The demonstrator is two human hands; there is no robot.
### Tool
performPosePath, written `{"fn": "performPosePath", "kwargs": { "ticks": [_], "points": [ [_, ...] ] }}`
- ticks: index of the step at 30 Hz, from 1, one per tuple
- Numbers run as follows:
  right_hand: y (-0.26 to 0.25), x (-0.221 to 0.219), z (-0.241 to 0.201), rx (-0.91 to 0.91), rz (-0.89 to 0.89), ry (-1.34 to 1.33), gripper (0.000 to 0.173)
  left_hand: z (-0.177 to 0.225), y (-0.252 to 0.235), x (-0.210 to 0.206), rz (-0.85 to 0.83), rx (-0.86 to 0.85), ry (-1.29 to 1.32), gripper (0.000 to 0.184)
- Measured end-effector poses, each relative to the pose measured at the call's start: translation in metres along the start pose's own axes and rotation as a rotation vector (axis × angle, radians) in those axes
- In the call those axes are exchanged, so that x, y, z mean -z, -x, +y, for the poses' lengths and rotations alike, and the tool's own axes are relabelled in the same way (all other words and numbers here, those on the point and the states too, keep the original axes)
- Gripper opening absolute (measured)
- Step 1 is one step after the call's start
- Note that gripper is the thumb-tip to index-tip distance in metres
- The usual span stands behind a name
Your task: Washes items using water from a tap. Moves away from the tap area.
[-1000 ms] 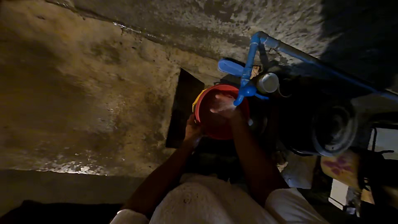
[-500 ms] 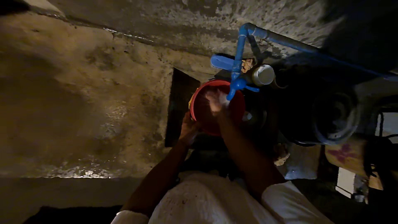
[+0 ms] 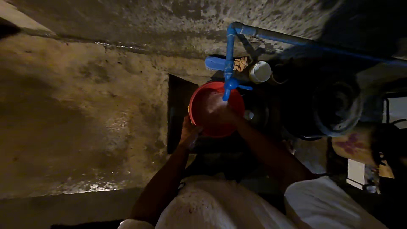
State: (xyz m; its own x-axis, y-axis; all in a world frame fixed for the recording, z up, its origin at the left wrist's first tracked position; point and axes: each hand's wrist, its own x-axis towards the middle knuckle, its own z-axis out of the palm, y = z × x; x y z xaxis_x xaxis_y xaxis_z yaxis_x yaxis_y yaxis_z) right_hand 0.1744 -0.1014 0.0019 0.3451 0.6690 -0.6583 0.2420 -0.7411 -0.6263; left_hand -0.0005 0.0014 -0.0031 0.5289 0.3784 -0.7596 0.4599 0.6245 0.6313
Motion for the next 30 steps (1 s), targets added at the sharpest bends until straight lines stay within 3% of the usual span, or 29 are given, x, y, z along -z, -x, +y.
{"fn": "performPosePath", "kwargs": {
  "ticks": [2, 4, 6, 9, 11, 14, 16, 19, 22, 26, 30],
  "points": [
    [-0.02, -0.015, -0.005, 0.024, 0.229, -0.472, 0.045, -0.001, 0.0, 0.001, 0.002, -0.007, -0.001, 0.072],
    [-0.034, -0.033, -0.023, 0.027, 0.233, -0.658, 0.039, 0.0, 0.0, 0.001, -0.008, -0.011, -0.013, 0.07],
    [-0.033, -0.044, -0.03, -0.003, 0.095, -0.459, 0.041, -0.001, -0.001, 0.001, -0.013, -0.02, 0.002, 0.069],
    [-0.03, -0.04, -0.016, -0.03, -0.304, 0.136, 0.037, -0.003, -0.002, 0.002, -0.014, -0.016, 0.002, 0.071],
    [-0.02, -0.023, -0.009, -0.071, -0.405, 0.41, 0.038, 0.001, -0.002, 0.001, -0.003, 0.01, -0.02, 0.073],
    [0.003, 0.012, -0.006, -0.225, -0.044, 0.146, 0.044, -0.001, -0.003, 0.0, 0.001, 0.019, -0.011, 0.074],
    [0.016, 0.034, -0.014, -0.194, 0.251, -0.159, 0.034, -0.001, -0.004, 0.001, -0.004, 0.016, 0.0, 0.075],
    [0.042, 0.047, -0.025, 0.005, 0.648, -0.418, 0.026, -0.001, -0.003, 0.002, -0.005, 0.009, -0.005, 0.075],
    [0.071, 0.051, -0.051, 0.292, 1.014, -0.399, 0.023, 0.004, 0.001, -0.001, 0.005, 0.013, -0.055, 0.074],
    [0.094, 0.053, -0.066, 0.407, 1.111, -0.128, 0.021, 0.007, 0.0, -0.004, 0.019, 0.029, -0.104, 0.074],
    [0.094, 0.036, -0.068, 0.404, 1.151, -0.126, 0.019, 0.003, -0.004, -0.006, 0.068, 0.059, -0.123, 0.072]
  ]
}}
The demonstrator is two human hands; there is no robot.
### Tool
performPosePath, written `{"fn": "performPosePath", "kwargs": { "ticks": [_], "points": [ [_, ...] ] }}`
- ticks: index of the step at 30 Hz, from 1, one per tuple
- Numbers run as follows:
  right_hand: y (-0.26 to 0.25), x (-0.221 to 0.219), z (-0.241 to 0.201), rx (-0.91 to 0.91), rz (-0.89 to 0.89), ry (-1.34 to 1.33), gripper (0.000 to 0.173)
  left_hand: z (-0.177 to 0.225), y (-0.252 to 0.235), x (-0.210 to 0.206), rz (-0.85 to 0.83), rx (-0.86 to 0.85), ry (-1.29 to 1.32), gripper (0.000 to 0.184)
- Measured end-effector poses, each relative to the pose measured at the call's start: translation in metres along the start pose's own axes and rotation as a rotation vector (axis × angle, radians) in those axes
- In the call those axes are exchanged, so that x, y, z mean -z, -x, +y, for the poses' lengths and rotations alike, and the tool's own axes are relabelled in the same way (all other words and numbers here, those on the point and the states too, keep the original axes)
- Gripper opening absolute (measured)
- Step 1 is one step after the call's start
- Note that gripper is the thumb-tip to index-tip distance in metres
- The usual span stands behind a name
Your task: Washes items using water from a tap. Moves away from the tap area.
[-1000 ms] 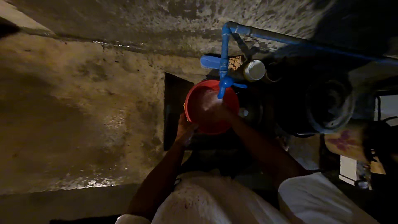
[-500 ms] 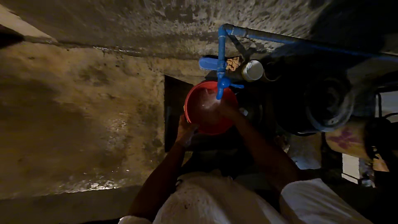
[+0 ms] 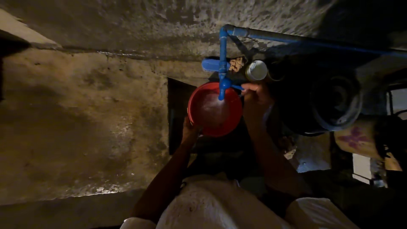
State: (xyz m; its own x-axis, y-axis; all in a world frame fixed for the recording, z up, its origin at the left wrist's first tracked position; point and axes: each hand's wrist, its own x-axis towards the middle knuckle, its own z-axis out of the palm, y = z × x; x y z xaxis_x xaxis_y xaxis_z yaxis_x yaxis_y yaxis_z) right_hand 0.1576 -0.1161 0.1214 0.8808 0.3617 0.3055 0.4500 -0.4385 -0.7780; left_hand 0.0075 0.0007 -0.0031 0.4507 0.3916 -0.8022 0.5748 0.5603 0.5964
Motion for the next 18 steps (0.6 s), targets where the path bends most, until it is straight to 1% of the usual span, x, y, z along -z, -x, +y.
{"fn": "performPosePath", "kwargs": {
  "ticks": [1, 3, 4, 5, 6, 7, 8, 9, 10, 12, 13, 14, 15, 16, 18],
  "points": [
    [0.009, -0.002, -0.006, -0.003, -0.016, 0.011, 0.019, -0.002, -0.001, 0.0, 0.019, -0.009, -0.021, 0.072],
    [0.034, -0.006, -0.022, -0.015, -0.115, -0.003, 0.021, -0.004, -0.001, 0.001, 0.057, -0.06, -0.096, 0.069],
    [0.046, -0.008, -0.025, -0.011, -0.172, -0.035, 0.025, -0.005, -0.002, 0.002, 0.082, -0.088, -0.159, 0.067],
    [0.054, -0.007, -0.024, -0.024, -0.217, -0.086, 0.03, -0.005, -0.004, 0.002, 0.104, -0.102, -0.22, 0.066],
    [0.059, -0.002, -0.019, -0.05, -0.236, -0.138, 0.032, -0.005, -0.005, 0.003, 0.119, -0.115, -0.261, 0.066],
    [0.063, 0.007, -0.011, -0.112, -0.249, -0.171, 0.032, -0.003, -0.003, 0.002, 0.124, -0.125, -0.29, 0.067],
    [0.066, 0.018, 0.001, -0.213, -0.236, -0.169, 0.032, 0.0, 0.001, 0.001, 0.119, -0.133, -0.289, 0.066],
    [0.069, 0.03, 0.016, -0.355, -0.201, -0.132, 0.031, 0.004, 0.004, 0.0, 0.108, -0.125, -0.277, 0.064],
    [0.072, 0.041, 0.035, -0.541, -0.179, -0.085, 0.029, 0.008, 0.008, -0.001, 0.102, -0.105, -0.263, 0.062],
    [0.08, 0.062, 0.084, -0.916, -0.163, -0.057, 0.033, 0.017, 0.013, -0.005, 0.117, -0.065, -0.255, 0.064],
    [0.087, 0.071, 0.108, -1.064, -0.146, -0.067, 0.034, 0.019, 0.014, -0.006, 0.132, -0.066, -0.268, 0.065],
    [0.094, 0.08, 0.127, -1.166, -0.157, -0.074, 0.035, 0.021, 0.015, -0.007, 0.144, -0.077, -0.294, 0.066],
    [0.101, 0.089, 0.14, -1.224, -0.183, -0.076, 0.037, 0.022, 0.015, -0.006, 0.148, -0.089, -0.327, 0.066],
    [0.107, 0.097, 0.149, -1.244, -0.197, -0.06, 0.038, 0.023, 0.014, -0.004, 0.151, -0.101, -0.362, 0.068],
    [0.116, 0.107, 0.17, -1.219, -0.197, 0.055, 0.037, 0.024, 0.007, 0.004, 0.154, -0.133, -0.415, 0.065]
  ]
}}
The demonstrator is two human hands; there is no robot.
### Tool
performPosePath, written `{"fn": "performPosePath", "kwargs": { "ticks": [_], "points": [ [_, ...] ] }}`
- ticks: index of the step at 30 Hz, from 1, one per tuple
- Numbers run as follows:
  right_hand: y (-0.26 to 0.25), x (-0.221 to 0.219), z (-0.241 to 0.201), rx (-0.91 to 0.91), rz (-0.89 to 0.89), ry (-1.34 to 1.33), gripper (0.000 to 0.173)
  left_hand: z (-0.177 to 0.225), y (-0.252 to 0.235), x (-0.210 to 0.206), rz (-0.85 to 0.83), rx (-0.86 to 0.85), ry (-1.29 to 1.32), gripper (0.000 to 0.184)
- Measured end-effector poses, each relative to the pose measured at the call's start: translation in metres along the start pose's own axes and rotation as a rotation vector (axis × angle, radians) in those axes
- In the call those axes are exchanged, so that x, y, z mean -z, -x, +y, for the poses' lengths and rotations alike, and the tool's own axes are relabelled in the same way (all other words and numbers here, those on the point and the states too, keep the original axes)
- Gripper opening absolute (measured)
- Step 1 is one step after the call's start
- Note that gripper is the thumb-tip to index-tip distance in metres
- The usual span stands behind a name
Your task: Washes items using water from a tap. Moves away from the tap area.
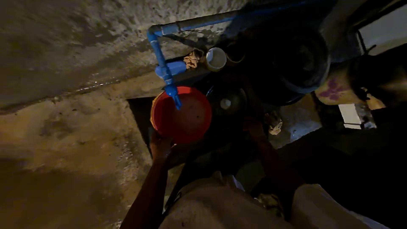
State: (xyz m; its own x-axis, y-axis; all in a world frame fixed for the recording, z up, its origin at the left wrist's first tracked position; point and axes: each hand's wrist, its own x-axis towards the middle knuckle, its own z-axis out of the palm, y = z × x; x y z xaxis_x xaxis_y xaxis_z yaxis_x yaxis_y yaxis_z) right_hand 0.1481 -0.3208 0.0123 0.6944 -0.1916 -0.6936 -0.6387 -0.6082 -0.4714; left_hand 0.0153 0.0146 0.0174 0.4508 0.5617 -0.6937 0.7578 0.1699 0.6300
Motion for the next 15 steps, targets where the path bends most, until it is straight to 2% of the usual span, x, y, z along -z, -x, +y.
{"fn": "performPosePath", "kwargs": {
  "ticks": [2, 5, 7, 11, 15],
  "points": [
    [-0.019, 0.007, 0.007, -0.003, 0.038, 0.141, 0.037, 0.0, -0.007, 0.01, 0.023, -0.04, -0.045, 0.061],
    [-0.029, 0.017, 0.0, -0.043, -0.002, 0.16, 0.037, 0.011, -0.011, 0.02, 0.084, -0.051, -0.149, 0.057],
    [-0.019, 0.026, -0.011, -0.014, -0.018, 0.112, 0.039, 0.011, -0.017, 0.027, 0.095, -0.089, -0.186, 0.054],
    [-0.03, 0.028, -0.002, 0.047, 0.029, -0.16, 0.036, 0.009, -0.024, 0.033, 0.113, -0.174, -0.212, 0.052],
    [-0.023, 0.03, 0.007, 0.055, 0.038, -0.139, 0.04, -0.001, -0.028, 0.033, 0.111, -0.26, -0.241, 0.053]
  ]
}}
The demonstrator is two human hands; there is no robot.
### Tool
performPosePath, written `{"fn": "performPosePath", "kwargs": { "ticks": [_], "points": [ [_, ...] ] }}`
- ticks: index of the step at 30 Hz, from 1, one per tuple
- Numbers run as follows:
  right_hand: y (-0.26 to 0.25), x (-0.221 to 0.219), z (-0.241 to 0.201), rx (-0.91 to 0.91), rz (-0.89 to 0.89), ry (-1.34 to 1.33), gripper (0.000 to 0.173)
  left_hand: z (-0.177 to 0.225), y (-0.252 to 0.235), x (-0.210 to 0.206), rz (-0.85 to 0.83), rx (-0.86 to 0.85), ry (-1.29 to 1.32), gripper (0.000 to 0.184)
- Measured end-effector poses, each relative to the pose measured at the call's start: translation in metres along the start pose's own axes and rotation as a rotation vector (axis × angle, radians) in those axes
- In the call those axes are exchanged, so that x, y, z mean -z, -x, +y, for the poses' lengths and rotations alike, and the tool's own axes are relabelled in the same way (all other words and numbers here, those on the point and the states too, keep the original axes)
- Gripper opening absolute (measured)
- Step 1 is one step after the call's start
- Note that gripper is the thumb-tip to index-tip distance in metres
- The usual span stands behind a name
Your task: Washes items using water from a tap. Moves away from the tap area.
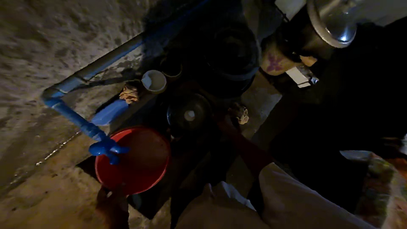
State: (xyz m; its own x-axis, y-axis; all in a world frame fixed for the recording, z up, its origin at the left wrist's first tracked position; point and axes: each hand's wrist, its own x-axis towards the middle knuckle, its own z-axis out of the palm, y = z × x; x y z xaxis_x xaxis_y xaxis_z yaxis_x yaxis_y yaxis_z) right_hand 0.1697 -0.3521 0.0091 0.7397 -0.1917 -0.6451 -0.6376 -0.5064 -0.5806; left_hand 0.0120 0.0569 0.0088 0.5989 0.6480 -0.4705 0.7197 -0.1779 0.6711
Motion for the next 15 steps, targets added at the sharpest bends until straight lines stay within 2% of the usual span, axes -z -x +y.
{"fn": "performPosePath", "kwargs": {
  "ticks": [4, 6, 8, 10, 12, 15],
  "points": [
    [0.012, 0.018, 0.032, 0.255, 0.305, 0.29, 0.036, -0.008, 0.007, 0.002, 0.044, -0.137, -0.04, 0.065],
    [0.004, 0.037, 0.049, 0.227, 0.398, 0.369, 0.05, -0.008, 0.018, 0.009, 0.07, -0.17, -0.07, 0.066],
    [-0.001, 0.055, 0.058, 0.124, 0.336, 0.432, 0.061, -0.008, 0.029, 0.016, 0.099, -0.154, -0.024, 0.064],
    [-0.014, 0.061, 0.08, 0.118, 0.263, 0.455, 0.067, -0.016, 0.039, 0.027, 0.099, -0.169, 0.01, 0.06],
    [-0.009, 0.057, 0.086, 0.096, 0.235, 0.401, 0.062, -0.024, 0.048, 0.036, 0.086, -0.217, 0.054, 0.057],
    [0.021, 0.029, 0.096, 0.069, 0.334, 0.009, 0.047, -0.03, 0.07, 0.048, 0.08, -0.278, 0.131, 0.053]
  ]
}}
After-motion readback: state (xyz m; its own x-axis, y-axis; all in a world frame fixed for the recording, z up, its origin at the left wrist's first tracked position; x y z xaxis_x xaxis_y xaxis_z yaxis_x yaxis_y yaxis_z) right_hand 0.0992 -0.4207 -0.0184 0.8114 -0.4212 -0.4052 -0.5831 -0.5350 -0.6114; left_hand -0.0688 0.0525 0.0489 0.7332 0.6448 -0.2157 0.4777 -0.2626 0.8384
